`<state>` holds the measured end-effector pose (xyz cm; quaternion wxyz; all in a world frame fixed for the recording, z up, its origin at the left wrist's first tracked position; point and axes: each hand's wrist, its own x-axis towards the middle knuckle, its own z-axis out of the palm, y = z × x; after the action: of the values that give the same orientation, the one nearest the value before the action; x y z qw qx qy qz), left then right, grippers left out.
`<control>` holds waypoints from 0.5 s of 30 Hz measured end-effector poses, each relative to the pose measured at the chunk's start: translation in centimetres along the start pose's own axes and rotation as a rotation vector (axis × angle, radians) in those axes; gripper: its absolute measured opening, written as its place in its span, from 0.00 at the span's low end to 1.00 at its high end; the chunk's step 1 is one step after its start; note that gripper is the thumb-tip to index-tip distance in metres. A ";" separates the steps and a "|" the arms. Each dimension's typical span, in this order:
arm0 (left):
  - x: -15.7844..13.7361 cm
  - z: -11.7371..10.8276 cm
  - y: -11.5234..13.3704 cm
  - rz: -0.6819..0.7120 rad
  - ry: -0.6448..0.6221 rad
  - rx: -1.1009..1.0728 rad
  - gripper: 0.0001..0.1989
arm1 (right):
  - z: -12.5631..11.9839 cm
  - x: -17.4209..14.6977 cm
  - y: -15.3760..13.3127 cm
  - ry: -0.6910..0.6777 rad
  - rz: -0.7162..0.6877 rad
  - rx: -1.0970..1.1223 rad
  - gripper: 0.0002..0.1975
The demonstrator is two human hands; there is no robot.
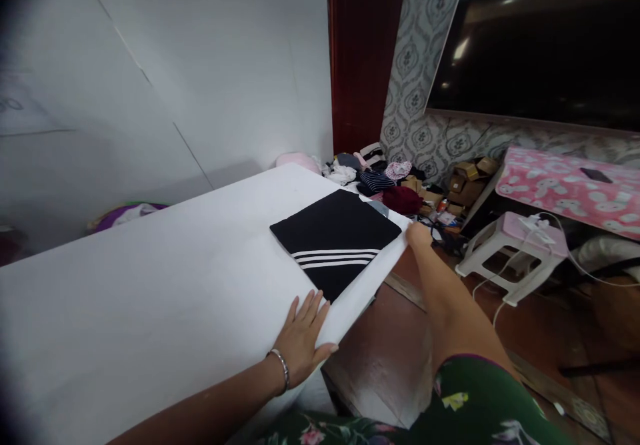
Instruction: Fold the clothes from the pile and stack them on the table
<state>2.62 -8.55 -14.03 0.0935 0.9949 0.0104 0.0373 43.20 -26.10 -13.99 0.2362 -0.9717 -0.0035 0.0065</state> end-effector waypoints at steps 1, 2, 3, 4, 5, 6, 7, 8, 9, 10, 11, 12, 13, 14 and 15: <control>-0.1 -0.1 0.1 0.001 0.002 0.006 0.38 | -0.3 -0.3 0.3 0.003 -0.004 -0.001 0.20; -0.2 -0.2 0.2 -0.001 0.003 -0.003 0.37 | -0.6 -0.5 0.5 0.008 -0.009 0.001 0.20; -0.2 -0.3 0.2 -0.007 -0.004 -0.032 0.36 | -0.9 -0.8 0.7 0.016 -0.016 0.006 0.20; -0.2 -0.5 0.1 -0.021 -0.013 -0.082 0.35 | -1.2 -0.9 0.8 0.028 -0.028 0.014 0.21; 0.0 -0.8 -0.2 -0.048 -0.018 -0.152 0.32 | -1.5 -0.9 0.8 0.046 -0.047 0.027 0.22; 0.4 -1.2 -0.7 -0.088 -0.011 -0.237 0.30 | -1.8 -0.9 0.6 0.066 -0.073 0.043 0.23; 0.9 -1.7 -1.4 -0.142 0.012 -0.337 0.29 | -2.0 -0.7 0.2 0.083 -0.108 0.064 0.24; 1.6 -2.2 -2.2 -0.220 0.052 -0.452 0.28 | -2.1 -0.4 -0.3 0.091 -0.147 0.086 0.25; 2.6 -2.8 -3.2 -0.322 0.100 -0.585 0.27 | -2.2 -0.1 -1.1 0.085 -0.185 0.110 0.26; 3.6 -3.4 -4.3 -0.457 0.158 -0.749 0.27 | -2.1 0.2 -1.9 0.066 -0.219 0.133 0.28; 4.8 -4.0 -5.5 -0.607 0.211 -0.924 0.27 | -1.9 0.6 -2.8 0.034 -0.246 0.154 0.29; 6.0 -4.6 -6.6 -0.763 0.258 -1.103 0.27 | -1.5 0.9 -3.8 -0.003 -0.266 0.170 0.32; 7.2 -5.1 -7.7 -0.889 0.296 -1.249 0.27 | -1.1 1.2 -4.7 -0.038 -0.280 0.181 0.34; 8.4 -5.5 -8.7 -0.982 0.327 -1.355 0.28 | -0.7 1.5 -5.5 -0.067 -0.291 0.188 0.37; 9.4 -5.8 -9.5 -1.037 0.351 -1.422 0.28 | -0.2 1.8 -6.3 -0.088 -0.300 0.192 0.40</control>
<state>11.45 2.13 -9.46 0.6897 0.5523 0.4469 0.1397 44.93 -20.58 -10.95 0.3259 -0.9320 -0.1581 0.0139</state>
